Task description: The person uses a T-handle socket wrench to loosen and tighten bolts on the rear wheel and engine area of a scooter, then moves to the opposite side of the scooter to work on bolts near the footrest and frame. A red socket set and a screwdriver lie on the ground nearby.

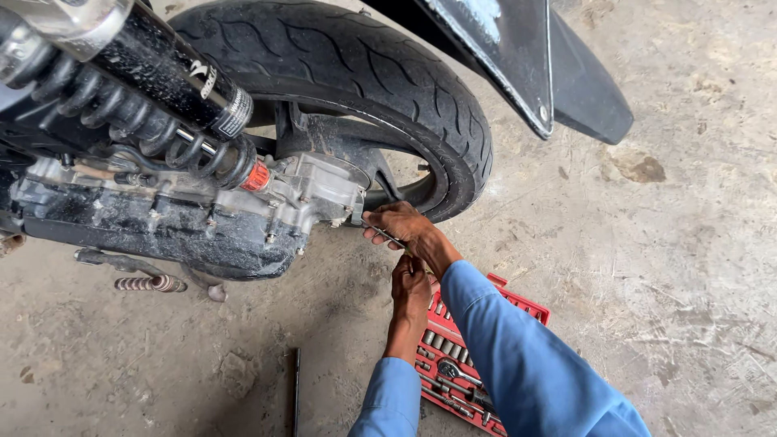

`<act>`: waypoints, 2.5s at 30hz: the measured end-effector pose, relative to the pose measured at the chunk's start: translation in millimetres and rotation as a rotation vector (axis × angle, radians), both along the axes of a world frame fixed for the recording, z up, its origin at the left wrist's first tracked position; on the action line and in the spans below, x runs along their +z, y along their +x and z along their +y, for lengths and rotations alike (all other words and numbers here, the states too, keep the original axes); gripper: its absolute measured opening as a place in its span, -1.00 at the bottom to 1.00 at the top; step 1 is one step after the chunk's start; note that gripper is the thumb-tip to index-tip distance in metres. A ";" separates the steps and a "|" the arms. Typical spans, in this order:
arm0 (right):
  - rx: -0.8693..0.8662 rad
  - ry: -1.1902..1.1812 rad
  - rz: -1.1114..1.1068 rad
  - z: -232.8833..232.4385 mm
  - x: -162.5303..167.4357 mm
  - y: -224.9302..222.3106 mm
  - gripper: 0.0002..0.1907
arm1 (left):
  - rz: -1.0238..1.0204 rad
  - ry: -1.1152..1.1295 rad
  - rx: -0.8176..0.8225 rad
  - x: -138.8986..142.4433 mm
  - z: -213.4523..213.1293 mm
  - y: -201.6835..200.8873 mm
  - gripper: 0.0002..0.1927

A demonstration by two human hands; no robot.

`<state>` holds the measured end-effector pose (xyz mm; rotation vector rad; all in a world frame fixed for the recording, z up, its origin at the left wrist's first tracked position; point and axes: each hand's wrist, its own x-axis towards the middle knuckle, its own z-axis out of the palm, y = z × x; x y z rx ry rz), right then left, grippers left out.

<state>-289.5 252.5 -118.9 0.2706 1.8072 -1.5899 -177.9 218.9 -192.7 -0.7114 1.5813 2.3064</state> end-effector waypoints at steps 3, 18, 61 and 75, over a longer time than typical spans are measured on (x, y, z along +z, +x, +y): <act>0.019 0.005 -0.020 -1.2 -3.9 -1.7 -0.69 | -0.014 -0.027 -0.022 -3.0 -1.0 1.5 -0.68; 0.070 -0.005 -0.003 -3.9 -5.8 1.1 -0.56 | -0.054 0.011 -0.005 2.3 -1.8 3.2 -0.62; 0.028 0.060 0.015 -13.8 -12.7 -2.3 -0.48 | 0.030 0.049 -0.021 15.5 -7.5 6.4 -0.79; 0.036 0.046 0.012 -14.1 -17.3 -3.1 -0.49 | 0.100 -0.167 -0.044 -9.8 -6.7 5.6 -0.69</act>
